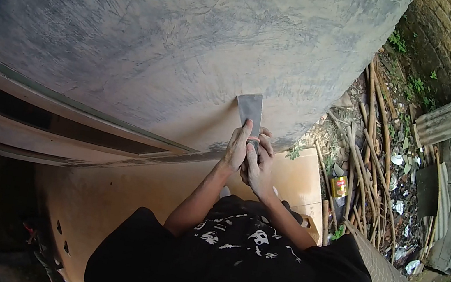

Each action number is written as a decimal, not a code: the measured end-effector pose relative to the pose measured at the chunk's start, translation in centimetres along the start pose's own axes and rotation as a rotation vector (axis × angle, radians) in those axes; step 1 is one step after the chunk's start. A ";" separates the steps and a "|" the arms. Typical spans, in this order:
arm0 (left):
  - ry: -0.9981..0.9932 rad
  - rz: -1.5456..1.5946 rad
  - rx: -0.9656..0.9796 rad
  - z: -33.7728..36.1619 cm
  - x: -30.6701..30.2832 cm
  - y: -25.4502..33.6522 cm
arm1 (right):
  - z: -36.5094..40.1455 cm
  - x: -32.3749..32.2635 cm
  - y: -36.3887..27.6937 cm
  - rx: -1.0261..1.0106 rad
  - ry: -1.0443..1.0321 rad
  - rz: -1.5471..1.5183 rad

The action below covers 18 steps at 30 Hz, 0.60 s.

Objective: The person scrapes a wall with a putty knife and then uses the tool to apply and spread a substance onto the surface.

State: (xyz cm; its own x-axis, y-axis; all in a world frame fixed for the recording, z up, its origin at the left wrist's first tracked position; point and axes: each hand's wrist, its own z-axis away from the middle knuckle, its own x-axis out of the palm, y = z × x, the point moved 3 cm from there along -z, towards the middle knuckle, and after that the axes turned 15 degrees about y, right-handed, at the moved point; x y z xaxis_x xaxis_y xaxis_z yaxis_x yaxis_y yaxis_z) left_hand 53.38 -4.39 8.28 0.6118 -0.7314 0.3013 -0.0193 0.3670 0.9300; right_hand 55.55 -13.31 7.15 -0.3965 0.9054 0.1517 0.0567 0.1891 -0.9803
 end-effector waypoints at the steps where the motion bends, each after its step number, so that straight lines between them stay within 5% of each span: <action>1: 0.037 0.043 -0.027 0.1 -0.2 -0.4 | 0.0 -0.2 -0.5 0.177 -0.064 -0.003; 3: 0.074 0.086 -0.054 0.7 0.1 -1.2 | 0.2 -0.1 0.1 0.355 -0.128 -0.006; 5: 0.176 0.124 0.072 2.3 0.5 -1.8 | 0.2 -0.1 1.2 0.166 -0.057 0.062; 6: -0.055 0.085 -0.137 2.6 -2.1 -5.9 | 0.2 0.0 1.1 0.166 -0.056 0.059; 7: -0.054 0.081 -0.138 2.6 -1.7 -5.2 | 0.2 0.0 0.8 0.116 -0.026 0.131; 10: 0.150 0.310 -0.127 2.6 -0.2 -2.9 | -0.3 0.3 0.4 0.068 -0.012 0.231; 14: 0.189 0.203 -0.111 1.5 -2.0 -6.0 | -0.2 -0.2 0.4 0.106 -0.006 0.275; 18: 0.313 0.220 -0.052 1.0 0.6 -1.5 | -2.0 0.7 -2.3 0.049 -0.024 0.239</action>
State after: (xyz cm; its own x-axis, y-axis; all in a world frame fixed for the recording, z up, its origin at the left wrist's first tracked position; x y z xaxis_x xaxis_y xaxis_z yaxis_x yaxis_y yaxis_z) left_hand 53.02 -5.95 7.31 0.8093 -0.4239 0.4066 -0.1423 0.5301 0.8359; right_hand 57.02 -12.36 9.74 -0.3991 0.9127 -0.0879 0.1069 -0.0489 -0.9931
